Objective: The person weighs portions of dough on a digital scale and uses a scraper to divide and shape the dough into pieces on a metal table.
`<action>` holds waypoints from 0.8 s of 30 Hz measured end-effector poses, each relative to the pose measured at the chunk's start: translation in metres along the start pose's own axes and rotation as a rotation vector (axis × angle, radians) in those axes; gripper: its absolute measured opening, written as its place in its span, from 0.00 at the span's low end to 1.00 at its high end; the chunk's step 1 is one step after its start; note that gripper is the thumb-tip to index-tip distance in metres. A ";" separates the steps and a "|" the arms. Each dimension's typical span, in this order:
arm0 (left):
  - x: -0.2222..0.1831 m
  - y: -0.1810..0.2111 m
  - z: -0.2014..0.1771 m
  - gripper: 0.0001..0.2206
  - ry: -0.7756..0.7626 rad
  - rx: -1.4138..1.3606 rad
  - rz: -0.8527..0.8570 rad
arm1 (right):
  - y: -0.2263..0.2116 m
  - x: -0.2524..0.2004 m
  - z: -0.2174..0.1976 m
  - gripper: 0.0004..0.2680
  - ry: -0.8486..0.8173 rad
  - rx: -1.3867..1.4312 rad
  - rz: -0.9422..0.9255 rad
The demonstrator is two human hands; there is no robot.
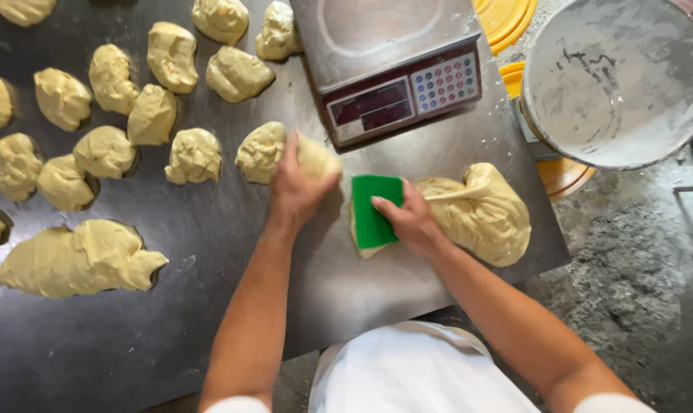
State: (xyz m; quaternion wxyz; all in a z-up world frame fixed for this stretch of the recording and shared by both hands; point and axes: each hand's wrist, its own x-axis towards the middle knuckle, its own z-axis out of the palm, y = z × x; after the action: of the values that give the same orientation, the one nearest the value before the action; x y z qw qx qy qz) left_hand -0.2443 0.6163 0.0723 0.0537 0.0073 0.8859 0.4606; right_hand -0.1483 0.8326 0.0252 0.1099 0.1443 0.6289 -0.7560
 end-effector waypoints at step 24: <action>-0.059 -0.046 0.069 0.14 -0.306 0.019 0.166 | -0.049 -0.125 -0.042 0.11 0.048 -0.550 -0.059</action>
State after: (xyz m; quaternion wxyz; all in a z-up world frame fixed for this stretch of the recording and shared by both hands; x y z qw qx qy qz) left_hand -0.1771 0.6424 0.0009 0.1498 0.1511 0.8679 0.4488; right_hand -0.0452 0.8806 0.1080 0.1081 0.1087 0.8170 -0.5559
